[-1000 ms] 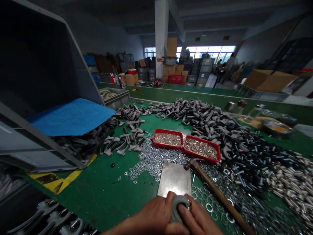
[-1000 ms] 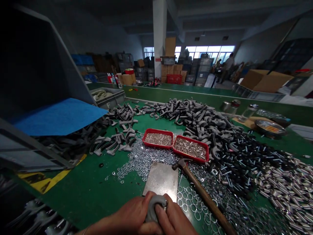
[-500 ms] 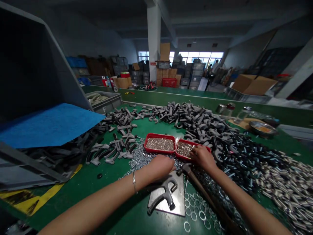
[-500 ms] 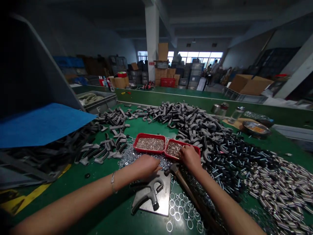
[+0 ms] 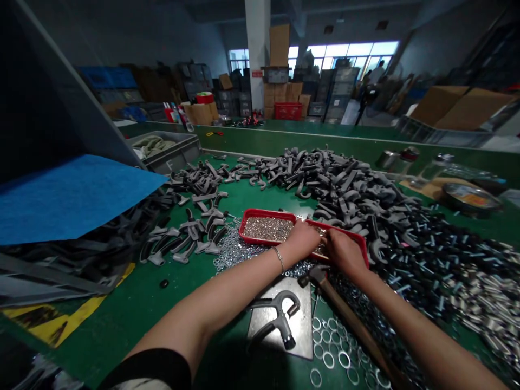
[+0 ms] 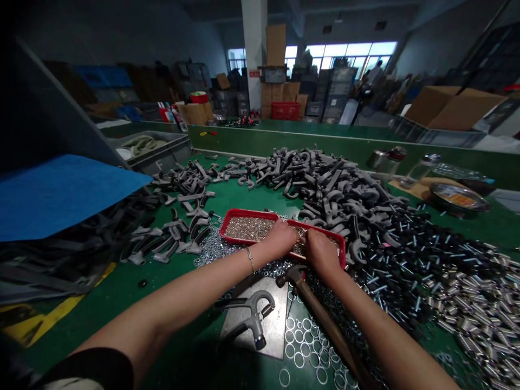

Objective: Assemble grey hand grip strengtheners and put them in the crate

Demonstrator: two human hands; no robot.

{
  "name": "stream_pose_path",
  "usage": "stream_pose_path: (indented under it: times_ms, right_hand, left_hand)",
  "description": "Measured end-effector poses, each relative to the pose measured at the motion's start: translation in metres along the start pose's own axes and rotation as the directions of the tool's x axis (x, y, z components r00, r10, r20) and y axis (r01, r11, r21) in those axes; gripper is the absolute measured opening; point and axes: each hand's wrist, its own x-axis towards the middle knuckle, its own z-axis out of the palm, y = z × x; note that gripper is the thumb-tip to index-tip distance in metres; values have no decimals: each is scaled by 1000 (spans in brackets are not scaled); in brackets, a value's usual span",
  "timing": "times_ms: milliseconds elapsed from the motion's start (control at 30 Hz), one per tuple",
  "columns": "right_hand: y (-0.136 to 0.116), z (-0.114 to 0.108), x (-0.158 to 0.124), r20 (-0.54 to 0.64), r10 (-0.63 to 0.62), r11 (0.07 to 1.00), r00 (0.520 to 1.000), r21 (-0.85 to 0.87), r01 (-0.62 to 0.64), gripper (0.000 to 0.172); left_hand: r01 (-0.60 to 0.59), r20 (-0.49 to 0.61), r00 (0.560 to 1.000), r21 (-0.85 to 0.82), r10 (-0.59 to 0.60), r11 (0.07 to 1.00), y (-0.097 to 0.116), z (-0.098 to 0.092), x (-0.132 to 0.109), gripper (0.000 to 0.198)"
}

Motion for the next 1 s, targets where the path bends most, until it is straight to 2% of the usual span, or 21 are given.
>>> stream_pose_path:
  times_ms: [133,233,267,333,367,400,467,500,533,567,600,633,667,733,767,833,900,1000]
  right_hand:
    - [3,-1,5,-39,86,994,995,78,-83,16]
    - [6,-12,9,-83,120,976,989,193,-102,10]
    - [7,-18,7,-94,132,964,987,243,-105,10]
    - [7,-30,-8,-86,131,930,988,356,-92,15]
    - [6,-35,-21,-77,117,911,990,405,-76,20]
    - [2,-38,-38,-52,86,886,995,461,-53,25]
    - [-9,-36,-78,11,22,805,1000,592,-25,31]
    - [-17,-32,-100,84,-27,715,996,698,-39,29]
    - [-25,-25,-120,134,-33,616,990,783,-86,27]
    - [-34,-17,-137,197,-47,523,979,840,-144,26]
    - [-42,-9,-150,246,-55,430,968,880,-200,26]
    - [-50,-1,-159,283,-55,375,958,895,-243,27]
    - [-56,6,-164,302,-52,356,952,896,-264,30]
    - [-66,17,-163,285,-22,400,958,881,-252,34]
    - [-68,20,-159,254,-1,447,967,865,-227,35]
    - [-72,24,-149,178,37,530,983,831,-170,33]
    - [-73,26,-141,120,44,594,992,795,-123,29]
    - [-73,28,-137,65,16,682,998,729,-58,25]
  left_hand:
    - [81,-66,994,-52,-85,995,2,-1,-4,23]
    - [132,-130,981,-102,-145,986,2,-6,-17,27]
    - [145,-156,973,-156,-169,977,1,-9,-26,29]
    - [160,-193,950,-377,-246,912,0,-15,-56,27]
    - [166,-178,936,-536,-303,828,-1,-17,-77,24]
    - [173,-129,926,-691,-355,701,-2,-20,-101,20]
    - [238,70,910,-896,-409,375,-4,-25,-152,19]
    - [249,140,902,-942,-407,226,-4,-26,-177,22]
    - [243,173,889,-963,-424,118,-4,-26,-200,26]
    - [233,190,876,-971,-443,45,-3,-26,-219,29]
    - [219,193,862,-976,-468,1,-1,-26,-233,31]
    - [212,194,848,-977,-494,-20,2,-25,-242,30]
    - [215,197,836,-976,-513,-25,6,-24,-247,29]
    - [250,199,824,-968,-531,25,15,-20,-246,23]
    - [274,188,825,-958,-533,87,20,-17,-241,19]
    - [300,125,846,-915,-518,270,27,-12,-229,12]
    - [296,39,869,-840,-494,455,33,-6,-218,13]
    - [295,-45,883,-719,-466,629,36,3,-208,14]
